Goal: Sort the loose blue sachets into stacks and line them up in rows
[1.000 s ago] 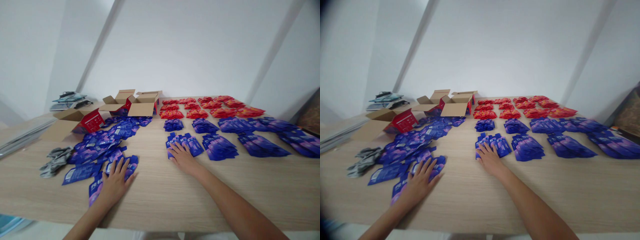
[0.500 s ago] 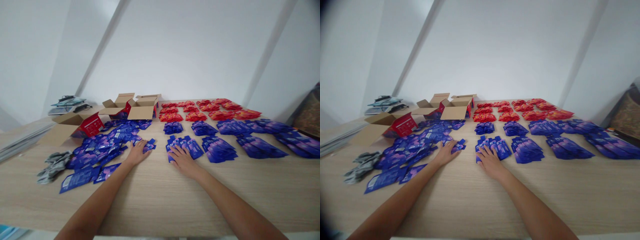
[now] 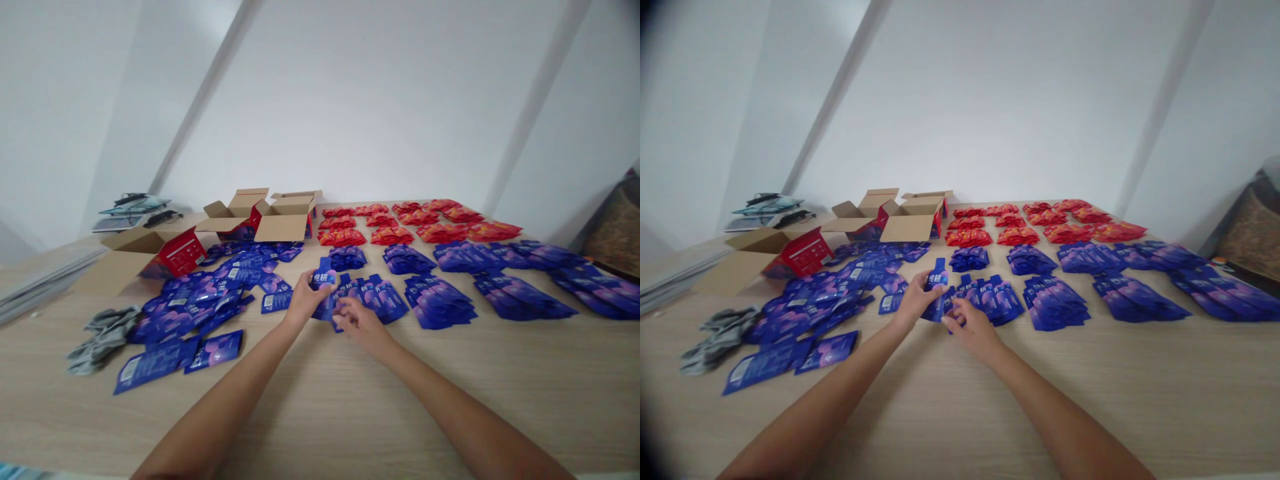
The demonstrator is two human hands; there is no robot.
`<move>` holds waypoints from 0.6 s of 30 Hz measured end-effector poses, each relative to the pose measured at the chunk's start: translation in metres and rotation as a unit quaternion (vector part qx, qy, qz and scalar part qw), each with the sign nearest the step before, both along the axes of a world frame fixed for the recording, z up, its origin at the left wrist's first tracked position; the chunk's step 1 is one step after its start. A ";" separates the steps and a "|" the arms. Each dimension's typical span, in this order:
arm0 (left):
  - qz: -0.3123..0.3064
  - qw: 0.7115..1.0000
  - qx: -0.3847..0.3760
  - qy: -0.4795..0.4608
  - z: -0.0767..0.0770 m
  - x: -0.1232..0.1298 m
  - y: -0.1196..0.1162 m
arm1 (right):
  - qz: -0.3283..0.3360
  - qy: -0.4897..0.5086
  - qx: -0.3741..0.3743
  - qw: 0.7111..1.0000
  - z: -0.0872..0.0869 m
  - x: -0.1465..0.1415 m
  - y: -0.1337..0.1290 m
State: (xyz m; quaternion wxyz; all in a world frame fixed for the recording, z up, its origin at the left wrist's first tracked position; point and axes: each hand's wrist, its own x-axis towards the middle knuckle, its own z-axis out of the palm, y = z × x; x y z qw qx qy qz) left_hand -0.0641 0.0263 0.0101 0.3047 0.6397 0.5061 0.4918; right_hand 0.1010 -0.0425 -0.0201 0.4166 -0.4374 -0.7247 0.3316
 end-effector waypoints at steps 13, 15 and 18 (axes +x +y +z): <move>-0.229 0.912 -0.244 -0.236 -0.031 0.056 -0.040 | -0.126 0.141 -0.075 0.979 0.005 0.017 0.008; -0.240 0.908 -0.243 -0.244 -0.030 0.058 -0.041 | -0.139 0.140 -0.071 0.978 0.005 0.017 0.008; -0.274 0.899 -0.234 -0.250 -0.026 0.058 -0.042 | -0.141 0.140 -0.069 0.978 0.004 0.019 0.011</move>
